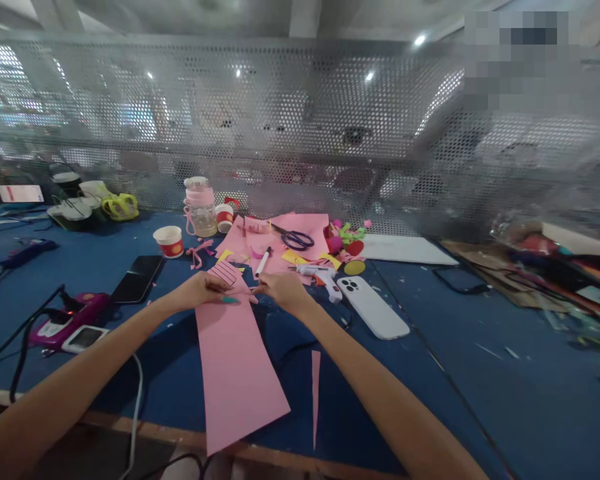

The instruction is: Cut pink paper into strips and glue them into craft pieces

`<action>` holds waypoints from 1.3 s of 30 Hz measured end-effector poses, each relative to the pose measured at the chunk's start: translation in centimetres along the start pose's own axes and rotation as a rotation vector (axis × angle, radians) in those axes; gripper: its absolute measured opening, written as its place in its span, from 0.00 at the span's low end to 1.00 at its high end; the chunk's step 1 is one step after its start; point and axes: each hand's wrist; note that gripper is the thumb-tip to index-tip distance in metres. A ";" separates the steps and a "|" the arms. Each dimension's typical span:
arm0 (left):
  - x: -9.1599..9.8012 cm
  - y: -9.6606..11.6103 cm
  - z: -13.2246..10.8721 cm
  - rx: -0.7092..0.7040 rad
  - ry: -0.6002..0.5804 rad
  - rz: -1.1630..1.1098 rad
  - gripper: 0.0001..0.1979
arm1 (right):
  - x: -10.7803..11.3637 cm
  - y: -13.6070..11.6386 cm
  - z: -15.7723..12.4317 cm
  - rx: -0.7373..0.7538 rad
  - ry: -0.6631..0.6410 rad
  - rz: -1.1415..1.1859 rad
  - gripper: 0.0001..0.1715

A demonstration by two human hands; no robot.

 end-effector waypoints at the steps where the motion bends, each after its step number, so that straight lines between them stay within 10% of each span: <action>1: 0.0 0.0 0.0 0.012 0.003 0.015 0.19 | 0.0 0.4 -0.3 -0.004 0.038 0.099 0.18; 8: -0.2 0.4 -0.2 0.132 -0.202 0.011 0.23 | -1.6 0.6 -0.8 -0.226 0.120 0.869 0.22; 16: -0.5 0.2 -0.2 0.167 -0.227 -0.085 0.21 | -2.5 -0.8 -0.8 -0.285 0.194 1.035 0.22; 31: -0.9 -0.5 0.1 0.176 -0.140 -0.105 0.21 | -3.6 -1.1 -1.1 -0.293 0.313 1.031 0.23; 39: -1.0 -0.7 0.2 0.104 -0.121 -0.035 0.20 | -2.9 -0.4 -1.1 -0.069 0.442 0.375 0.20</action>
Point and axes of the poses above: each hand's wrist, its own z-axis towards the middle knuckle, its own x-axis out of the back of the hand, y = z × x, and after that the axes turned 1 degree about -x, right-handed
